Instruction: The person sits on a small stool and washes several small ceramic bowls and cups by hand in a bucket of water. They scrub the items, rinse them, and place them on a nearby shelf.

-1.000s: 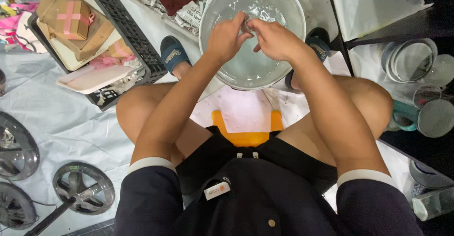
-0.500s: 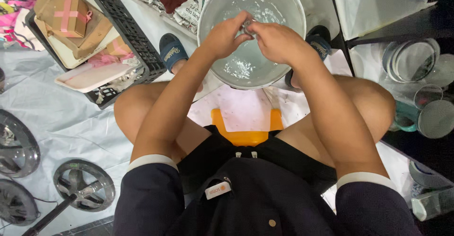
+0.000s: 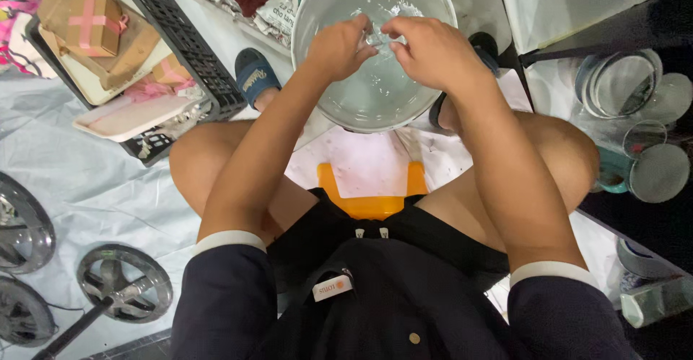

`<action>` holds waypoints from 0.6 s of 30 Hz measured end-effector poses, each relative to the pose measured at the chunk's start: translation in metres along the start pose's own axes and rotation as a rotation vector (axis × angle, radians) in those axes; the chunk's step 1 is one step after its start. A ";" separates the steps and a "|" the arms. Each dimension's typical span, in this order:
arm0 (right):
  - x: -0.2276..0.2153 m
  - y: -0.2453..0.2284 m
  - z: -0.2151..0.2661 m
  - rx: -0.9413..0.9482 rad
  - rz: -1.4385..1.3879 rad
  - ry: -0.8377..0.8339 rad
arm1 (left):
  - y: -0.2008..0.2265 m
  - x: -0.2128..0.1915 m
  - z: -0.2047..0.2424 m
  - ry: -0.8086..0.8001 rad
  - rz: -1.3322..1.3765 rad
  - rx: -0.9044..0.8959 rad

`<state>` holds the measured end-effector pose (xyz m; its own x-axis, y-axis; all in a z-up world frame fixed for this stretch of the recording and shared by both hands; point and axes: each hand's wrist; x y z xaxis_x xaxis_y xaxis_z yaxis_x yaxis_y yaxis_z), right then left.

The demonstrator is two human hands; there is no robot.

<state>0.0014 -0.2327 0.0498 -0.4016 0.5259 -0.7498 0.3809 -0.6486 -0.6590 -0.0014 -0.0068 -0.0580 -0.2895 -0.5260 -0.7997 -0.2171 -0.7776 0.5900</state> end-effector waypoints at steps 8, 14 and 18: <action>0.000 0.002 0.010 0.013 0.004 -0.108 | -0.020 0.043 -0.010 -0.317 -0.483 -0.177; -0.006 -0.014 0.022 0.067 0.031 -0.194 | -0.043 0.082 -0.021 -0.597 -0.590 -0.394; -0.008 -0.021 0.032 0.088 0.033 -0.228 | -0.043 0.124 -0.023 -0.772 -0.648 -0.488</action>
<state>-0.0294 -0.2410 0.0714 -0.5713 0.3721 -0.7315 0.3270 -0.7143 -0.6187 -0.0062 -0.0469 -0.1853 -0.7918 0.2504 -0.5571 -0.1969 -0.9681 -0.1553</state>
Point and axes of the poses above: each hand's wrist, its own z-axis away from the middle knuckle, its own x-axis out of the palm, y = z × x, and after that the axes turned 3 degrees about y, right-handed
